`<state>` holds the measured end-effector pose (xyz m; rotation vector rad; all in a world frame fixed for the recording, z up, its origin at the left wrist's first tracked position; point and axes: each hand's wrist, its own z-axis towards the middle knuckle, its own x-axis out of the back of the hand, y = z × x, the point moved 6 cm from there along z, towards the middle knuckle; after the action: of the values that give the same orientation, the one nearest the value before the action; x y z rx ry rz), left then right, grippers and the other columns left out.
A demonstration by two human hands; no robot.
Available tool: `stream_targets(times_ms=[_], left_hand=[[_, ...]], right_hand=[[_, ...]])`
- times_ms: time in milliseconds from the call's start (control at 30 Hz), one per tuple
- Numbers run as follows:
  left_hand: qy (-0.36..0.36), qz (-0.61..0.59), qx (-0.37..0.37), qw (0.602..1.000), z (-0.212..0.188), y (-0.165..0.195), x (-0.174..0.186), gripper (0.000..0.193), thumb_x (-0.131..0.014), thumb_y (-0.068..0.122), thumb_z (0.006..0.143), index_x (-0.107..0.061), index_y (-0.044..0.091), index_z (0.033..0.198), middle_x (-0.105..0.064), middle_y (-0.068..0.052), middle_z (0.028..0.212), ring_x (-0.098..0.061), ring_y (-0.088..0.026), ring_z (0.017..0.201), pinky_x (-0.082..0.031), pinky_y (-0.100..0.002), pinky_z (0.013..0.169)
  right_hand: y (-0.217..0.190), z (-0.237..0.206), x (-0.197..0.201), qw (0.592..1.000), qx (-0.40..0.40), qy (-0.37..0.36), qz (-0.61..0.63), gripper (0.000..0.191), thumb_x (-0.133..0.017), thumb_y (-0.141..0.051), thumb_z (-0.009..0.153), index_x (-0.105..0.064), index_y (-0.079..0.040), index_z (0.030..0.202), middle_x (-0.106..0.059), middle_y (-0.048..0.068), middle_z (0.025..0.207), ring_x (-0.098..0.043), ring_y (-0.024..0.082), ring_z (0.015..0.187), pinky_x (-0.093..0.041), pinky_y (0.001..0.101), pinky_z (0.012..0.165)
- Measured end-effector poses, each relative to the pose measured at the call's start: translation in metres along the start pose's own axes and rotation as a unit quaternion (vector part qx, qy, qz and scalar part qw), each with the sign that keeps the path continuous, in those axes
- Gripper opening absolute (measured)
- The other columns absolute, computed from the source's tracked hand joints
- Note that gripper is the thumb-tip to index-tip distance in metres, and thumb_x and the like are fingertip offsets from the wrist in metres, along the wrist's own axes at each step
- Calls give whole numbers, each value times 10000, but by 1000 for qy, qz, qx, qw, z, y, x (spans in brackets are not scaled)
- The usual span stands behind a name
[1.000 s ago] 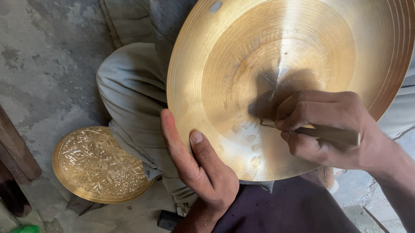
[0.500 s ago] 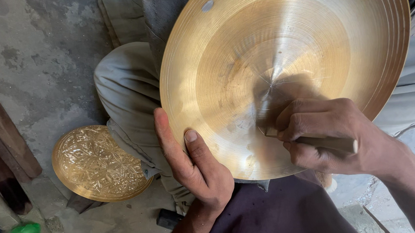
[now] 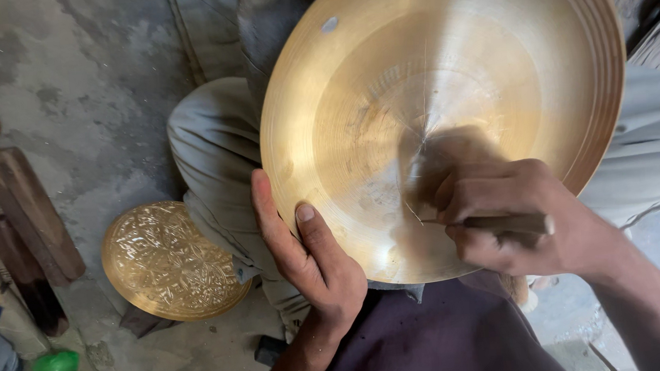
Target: The person sits on the floor and uses a metal chisel and wooden mallet to engrave a geometric pattern into a brass plate. They first scratch the design with the chisel, then strike it with the mallet to deepen the lines.
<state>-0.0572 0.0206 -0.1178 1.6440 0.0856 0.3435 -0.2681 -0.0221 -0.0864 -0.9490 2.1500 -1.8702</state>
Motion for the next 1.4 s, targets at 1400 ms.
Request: stream_targets(times_ms=[1400], left_hand=[[6, 280, -322, 905, 6, 46, 45, 334, -552, 93, 1131, -563, 24, 1458, -420, -204, 1610, -487, -373, 1488, -449, -459, 1233]], right_hand=[[34, -169, 42, 787, -63, 614, -26, 337, -543, -286, 1245, -507, 23, 1116, -528, 96, 1058, -497, 153, 958, -459, 285, 855]])
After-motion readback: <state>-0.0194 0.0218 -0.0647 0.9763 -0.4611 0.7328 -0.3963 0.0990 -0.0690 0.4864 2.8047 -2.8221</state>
